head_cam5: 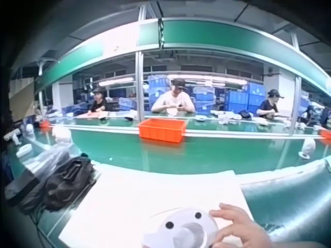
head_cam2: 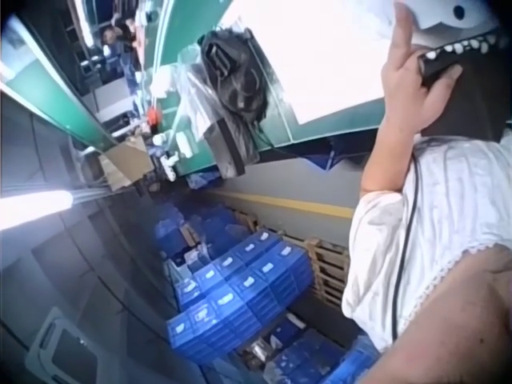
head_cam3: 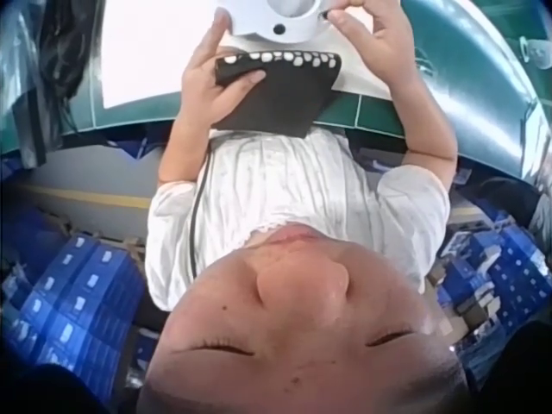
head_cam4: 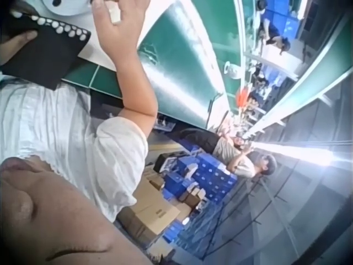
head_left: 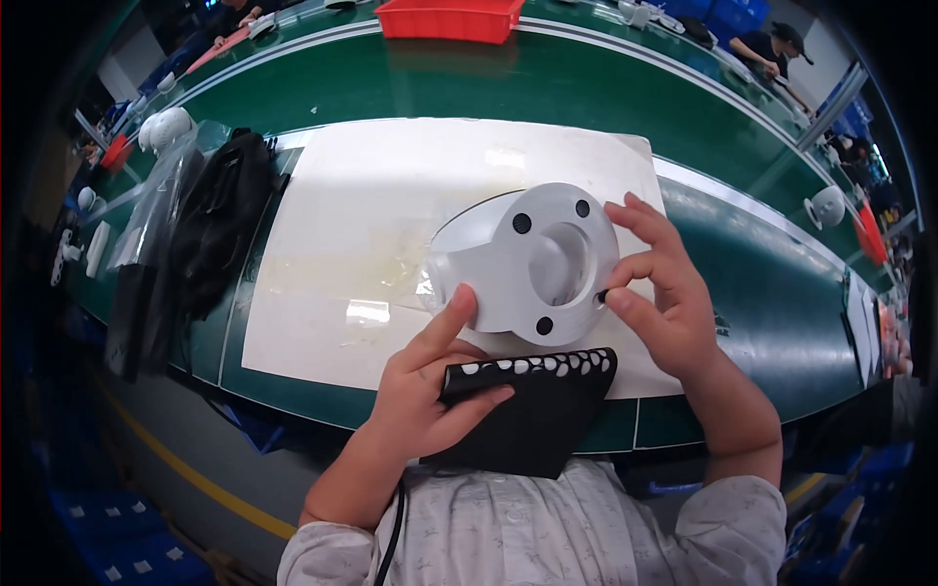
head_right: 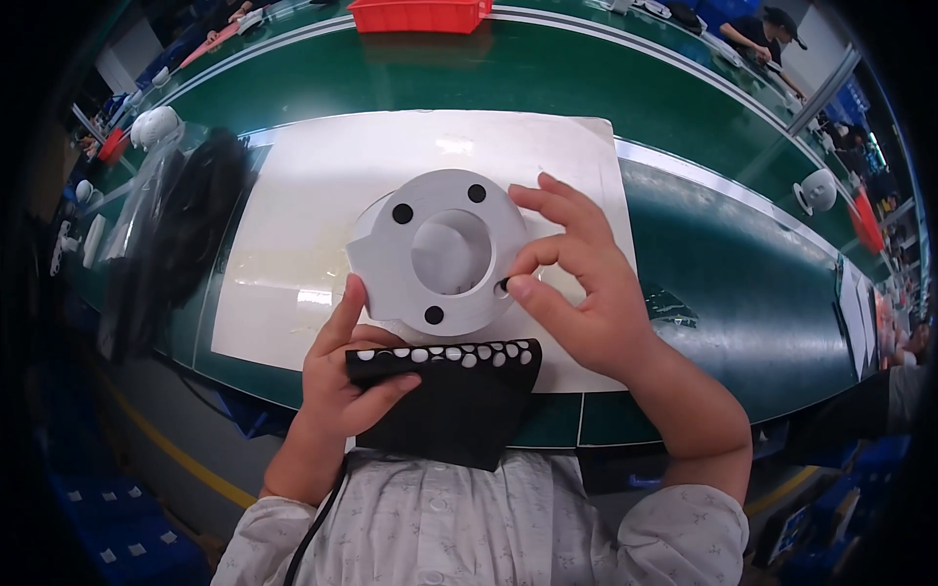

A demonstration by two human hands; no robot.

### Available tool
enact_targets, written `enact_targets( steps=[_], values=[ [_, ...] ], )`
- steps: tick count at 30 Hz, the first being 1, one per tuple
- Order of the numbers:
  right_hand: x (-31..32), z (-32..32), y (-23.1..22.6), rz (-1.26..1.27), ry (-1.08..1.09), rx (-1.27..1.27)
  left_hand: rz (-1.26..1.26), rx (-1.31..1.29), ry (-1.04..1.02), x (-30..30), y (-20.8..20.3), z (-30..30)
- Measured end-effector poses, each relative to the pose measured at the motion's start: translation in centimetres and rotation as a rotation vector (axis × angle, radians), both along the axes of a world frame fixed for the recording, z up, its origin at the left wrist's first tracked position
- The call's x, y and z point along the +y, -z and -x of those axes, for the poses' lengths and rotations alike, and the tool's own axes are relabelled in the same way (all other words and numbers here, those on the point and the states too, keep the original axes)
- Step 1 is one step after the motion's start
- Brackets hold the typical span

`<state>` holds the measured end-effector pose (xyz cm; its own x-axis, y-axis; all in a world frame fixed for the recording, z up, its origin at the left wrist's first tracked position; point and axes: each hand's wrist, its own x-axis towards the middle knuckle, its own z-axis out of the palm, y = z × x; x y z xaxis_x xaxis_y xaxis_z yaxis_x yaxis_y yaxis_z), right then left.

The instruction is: Assembling white circular electronic component housings on a factory assembly line.

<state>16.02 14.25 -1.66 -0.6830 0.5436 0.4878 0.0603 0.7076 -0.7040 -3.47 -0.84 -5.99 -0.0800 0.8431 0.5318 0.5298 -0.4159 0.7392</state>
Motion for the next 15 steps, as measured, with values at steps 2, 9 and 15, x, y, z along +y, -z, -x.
enact_targets(
  steps=[2,9,15],
  values=[
    [-0.2,0.1,0.2,0.025,-0.043,-0.002,-0.007,0.007,-0.006,0.0,0.0,0.0],
    [-1.4,-0.2,-0.4,-0.318,0.099,-0.095,0.038,0.01,-0.022,-0.1,0.0,-0.1],
    [-1.3,-0.5,-0.1,-0.515,0.043,-0.15,0.052,-0.004,-0.024,0.1,0.0,-0.1]
  ],
)
